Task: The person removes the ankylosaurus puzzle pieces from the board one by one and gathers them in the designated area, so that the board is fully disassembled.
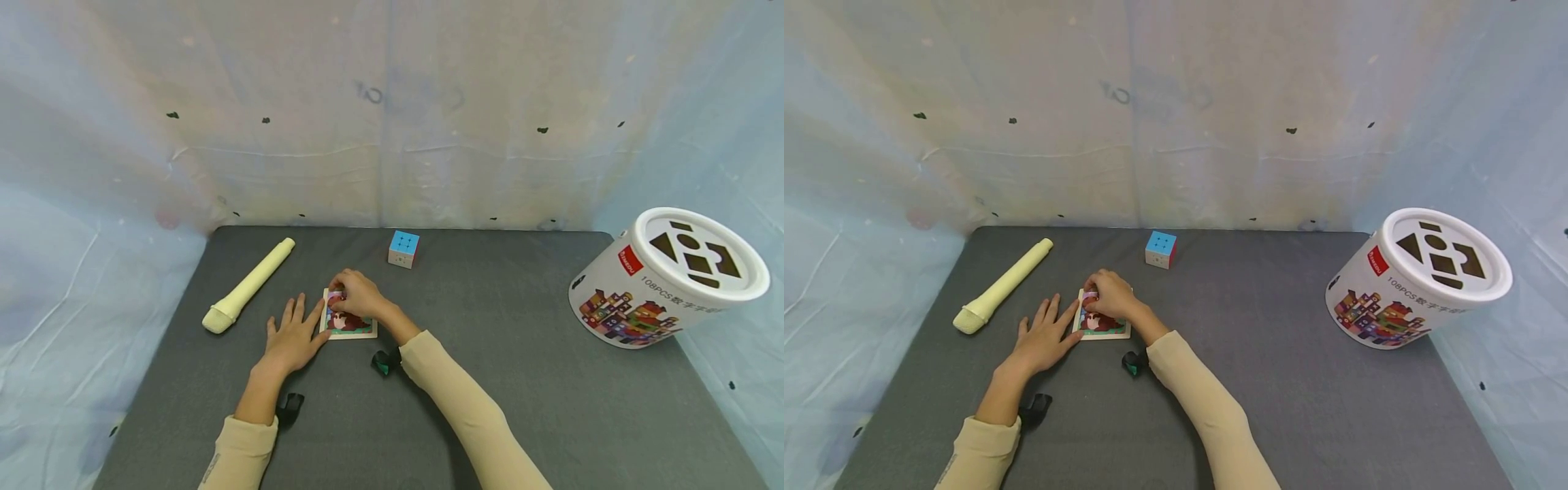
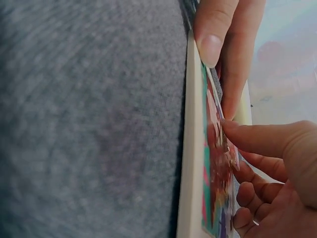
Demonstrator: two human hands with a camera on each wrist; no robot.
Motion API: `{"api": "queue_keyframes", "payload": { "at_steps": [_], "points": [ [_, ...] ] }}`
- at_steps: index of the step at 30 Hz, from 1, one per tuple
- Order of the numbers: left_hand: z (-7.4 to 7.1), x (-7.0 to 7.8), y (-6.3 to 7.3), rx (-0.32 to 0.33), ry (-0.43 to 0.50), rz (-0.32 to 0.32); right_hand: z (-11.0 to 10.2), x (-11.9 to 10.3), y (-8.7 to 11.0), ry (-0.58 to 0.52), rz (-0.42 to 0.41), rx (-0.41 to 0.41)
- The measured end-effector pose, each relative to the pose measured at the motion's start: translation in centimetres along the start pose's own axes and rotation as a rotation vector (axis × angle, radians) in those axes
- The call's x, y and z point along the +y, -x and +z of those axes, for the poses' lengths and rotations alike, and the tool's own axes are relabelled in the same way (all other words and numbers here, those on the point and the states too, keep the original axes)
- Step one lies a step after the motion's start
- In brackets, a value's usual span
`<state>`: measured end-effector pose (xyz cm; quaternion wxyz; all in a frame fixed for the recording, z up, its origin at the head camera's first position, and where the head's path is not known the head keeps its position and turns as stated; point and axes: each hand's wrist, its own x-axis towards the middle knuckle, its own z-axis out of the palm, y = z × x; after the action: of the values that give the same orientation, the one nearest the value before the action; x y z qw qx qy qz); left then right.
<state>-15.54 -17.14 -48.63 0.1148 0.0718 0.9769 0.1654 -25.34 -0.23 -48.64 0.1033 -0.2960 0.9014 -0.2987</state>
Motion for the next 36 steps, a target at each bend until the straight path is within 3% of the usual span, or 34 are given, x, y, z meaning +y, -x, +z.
{"api": "queue_keyframes", "payload": {
  "at_steps": [11,19,27,36],
  "points": [
    [-0.21,0.09,0.1,0.003,0.002,0.001,0.08,-0.03,-0.01,0.003,-0.01,-0.005],
    [-0.2,0.06,0.17,-0.004,0.001,0.003,0.37,-0.21,-0.06,0.024,-0.008,0.054],
    [0.01,0.06,0.03,-0.005,0.007,0.0,0.39,-0.06,-0.21,-0.09,0.011,0.13],
    [0.12,-0.04,-0.02,-0.018,0.001,-0.004,0.41,0.61,-0.54,-0.266,0.001,0.103]
  ]
}}
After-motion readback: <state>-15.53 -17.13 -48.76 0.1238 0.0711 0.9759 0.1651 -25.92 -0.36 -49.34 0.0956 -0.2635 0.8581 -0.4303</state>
